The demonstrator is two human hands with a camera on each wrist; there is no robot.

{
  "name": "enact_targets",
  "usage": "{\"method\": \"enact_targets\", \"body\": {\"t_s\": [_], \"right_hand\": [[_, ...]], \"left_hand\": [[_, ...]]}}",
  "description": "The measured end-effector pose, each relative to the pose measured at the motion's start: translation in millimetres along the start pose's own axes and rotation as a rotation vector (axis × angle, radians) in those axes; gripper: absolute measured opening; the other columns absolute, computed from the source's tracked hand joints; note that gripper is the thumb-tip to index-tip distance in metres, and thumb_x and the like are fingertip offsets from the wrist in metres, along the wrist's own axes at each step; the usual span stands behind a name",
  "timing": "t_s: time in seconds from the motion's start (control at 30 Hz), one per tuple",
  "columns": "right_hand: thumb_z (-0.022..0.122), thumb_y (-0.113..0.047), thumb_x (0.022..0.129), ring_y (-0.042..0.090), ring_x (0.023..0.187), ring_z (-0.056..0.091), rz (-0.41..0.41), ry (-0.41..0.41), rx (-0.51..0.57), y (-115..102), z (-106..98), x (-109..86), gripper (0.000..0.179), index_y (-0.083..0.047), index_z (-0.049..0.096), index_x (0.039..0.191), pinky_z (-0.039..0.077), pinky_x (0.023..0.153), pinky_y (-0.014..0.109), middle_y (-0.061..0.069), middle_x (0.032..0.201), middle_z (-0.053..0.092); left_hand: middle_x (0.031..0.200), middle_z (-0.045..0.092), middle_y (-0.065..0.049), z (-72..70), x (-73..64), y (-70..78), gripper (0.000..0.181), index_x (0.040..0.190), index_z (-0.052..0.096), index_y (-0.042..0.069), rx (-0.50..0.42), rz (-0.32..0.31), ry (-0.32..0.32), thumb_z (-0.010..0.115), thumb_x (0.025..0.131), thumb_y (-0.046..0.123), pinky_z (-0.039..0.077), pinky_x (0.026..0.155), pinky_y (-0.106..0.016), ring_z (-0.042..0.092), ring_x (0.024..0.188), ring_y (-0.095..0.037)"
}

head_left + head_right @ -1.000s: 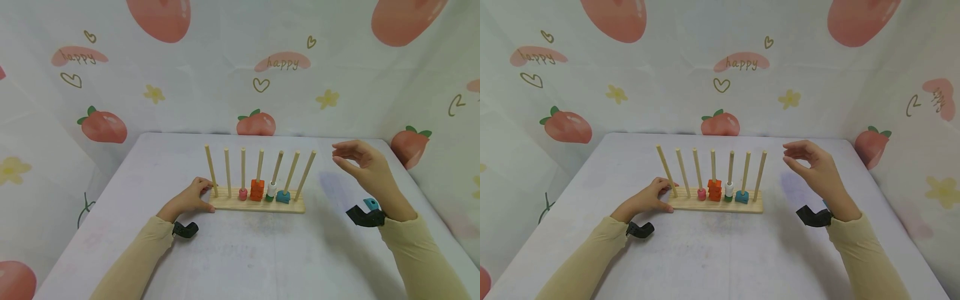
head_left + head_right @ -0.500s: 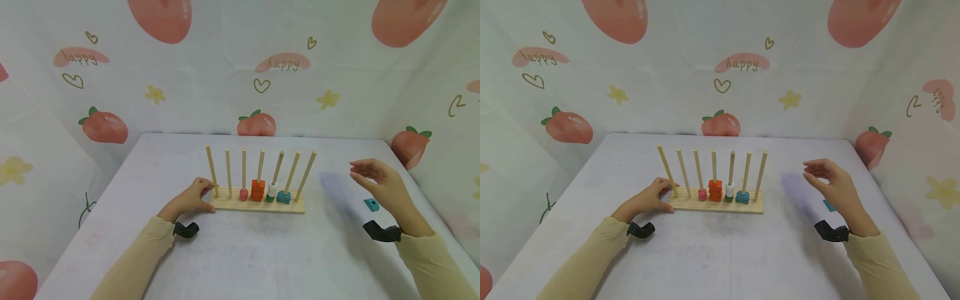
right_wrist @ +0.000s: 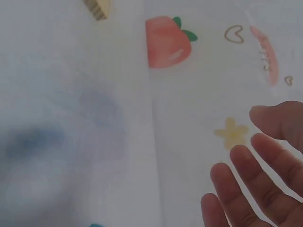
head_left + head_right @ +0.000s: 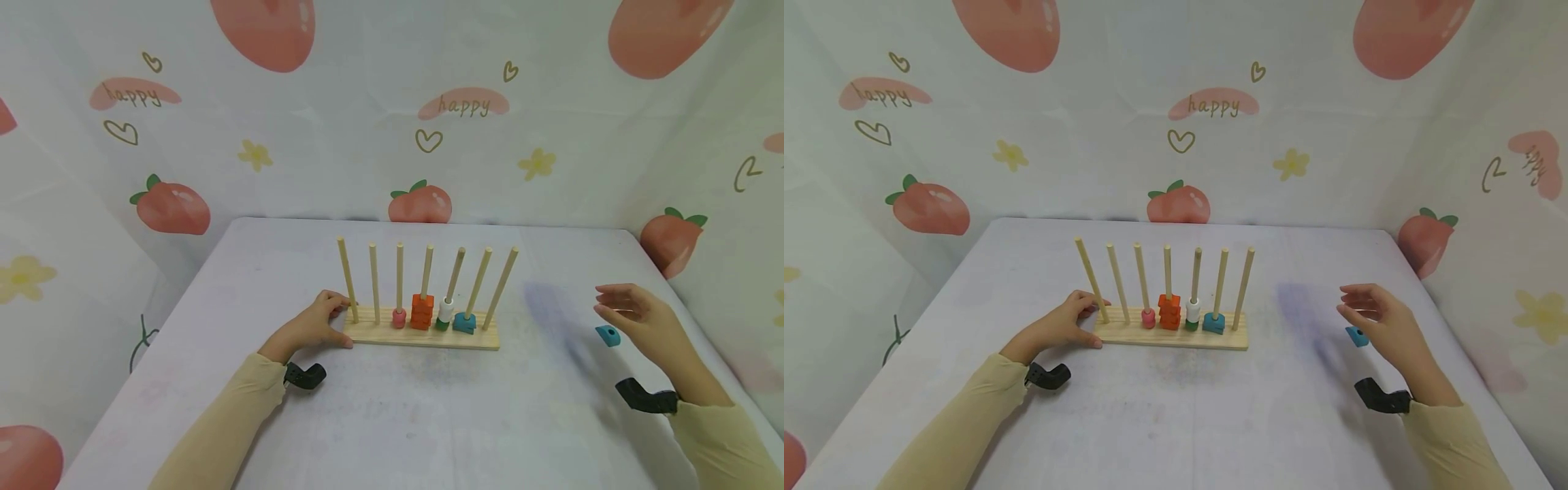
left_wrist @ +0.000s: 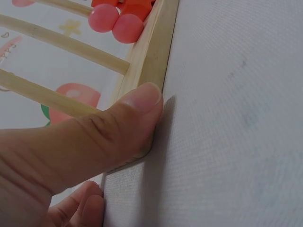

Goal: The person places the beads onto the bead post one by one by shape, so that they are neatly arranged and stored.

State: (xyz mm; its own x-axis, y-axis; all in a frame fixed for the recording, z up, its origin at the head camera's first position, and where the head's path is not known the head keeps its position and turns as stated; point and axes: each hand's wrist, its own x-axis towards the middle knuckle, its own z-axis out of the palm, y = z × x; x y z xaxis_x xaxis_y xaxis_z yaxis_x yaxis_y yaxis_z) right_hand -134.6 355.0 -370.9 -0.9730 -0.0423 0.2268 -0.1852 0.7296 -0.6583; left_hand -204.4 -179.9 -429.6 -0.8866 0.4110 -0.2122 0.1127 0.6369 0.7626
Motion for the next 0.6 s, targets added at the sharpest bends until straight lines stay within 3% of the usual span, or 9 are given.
{"method": "enact_targets", "body": {"t_s": [0.27, 0.37, 0.43, 0.5, 0.6], "right_hand": [[0.064, -0.027, 0.094, -0.027, 0.085, 0.043, 0.1, -0.056, -0.043, 24.1, -2.8, -11.6, 0.047, 0.002, 0.052, 0.128, 0.042, 0.064, 0.005, -0.039, 0.098, 0.046], [0.065, -0.029, 0.093, -0.028, 0.084, 0.04, 0.132, -0.077, -0.072, 33.5, -2.3, -14.5, 0.05, 0.002, 0.051, 0.13, 0.043, 0.062, 0.007, -0.036, 0.099, 0.047], [0.065, -0.03, 0.093, -0.028, 0.084, 0.039, 0.147, -0.1, -0.089, 39.1, -1.3, -15.6, 0.052, 0.003, 0.05, 0.131, 0.042, 0.062, 0.008, -0.021, 0.106, 0.058], [0.065, -0.031, 0.093, -0.026, 0.084, 0.04, 0.167, -0.119, -0.107, 44.2, -0.3, -15.9, 0.053, 0.004, 0.05, 0.131, 0.043, 0.062, 0.01, 0.002, 0.112, 0.064], [0.063, -0.031, 0.094, 0.003, 0.094, 0.062, 0.2, -0.173, -0.126, 49.9, 0.6, -15.7, 0.057, 0.006, 0.046, 0.133, 0.047, 0.066, 0.019, 0.032, 0.123, 0.055]], "left_hand": [[0.134, 0.032, -0.018, -0.3, 0.1, -0.3, 0.081, 0.136, 0.047, 0.0, 0.0, 0.0, -0.004, 0.088, 0.07, 0.022, 0.034, 0.11, -0.05, 0.039, 0.127, -0.036], [0.134, 0.032, -0.018, -0.6, -0.1, 0.1, 0.081, 0.136, 0.046, 0.0, -0.001, 0.001, -0.006, 0.088, 0.07, 0.022, 0.034, 0.11, -0.05, 0.039, 0.127, -0.036], [0.134, 0.032, -0.019, -0.9, -0.4, 0.5, 0.082, 0.136, 0.046, 0.0, -0.002, 0.001, -0.006, 0.088, 0.07, 0.022, 0.033, 0.111, -0.051, 0.039, 0.128, -0.036], [0.134, 0.032, -0.018, -1.0, -0.8, 0.6, 0.082, 0.136, 0.046, 0.0, -0.001, 0.001, -0.006, 0.088, 0.07, 0.023, 0.033, 0.111, -0.051, 0.039, 0.128, -0.036], [0.134, 0.033, -0.018, -0.8, -1.1, 0.7, 0.082, 0.137, 0.046, 0.0, 0.004, 0.002, -0.005, 0.088, 0.07, 0.023, 0.034, 0.11, -0.05, 0.039, 0.127, -0.036]]}}
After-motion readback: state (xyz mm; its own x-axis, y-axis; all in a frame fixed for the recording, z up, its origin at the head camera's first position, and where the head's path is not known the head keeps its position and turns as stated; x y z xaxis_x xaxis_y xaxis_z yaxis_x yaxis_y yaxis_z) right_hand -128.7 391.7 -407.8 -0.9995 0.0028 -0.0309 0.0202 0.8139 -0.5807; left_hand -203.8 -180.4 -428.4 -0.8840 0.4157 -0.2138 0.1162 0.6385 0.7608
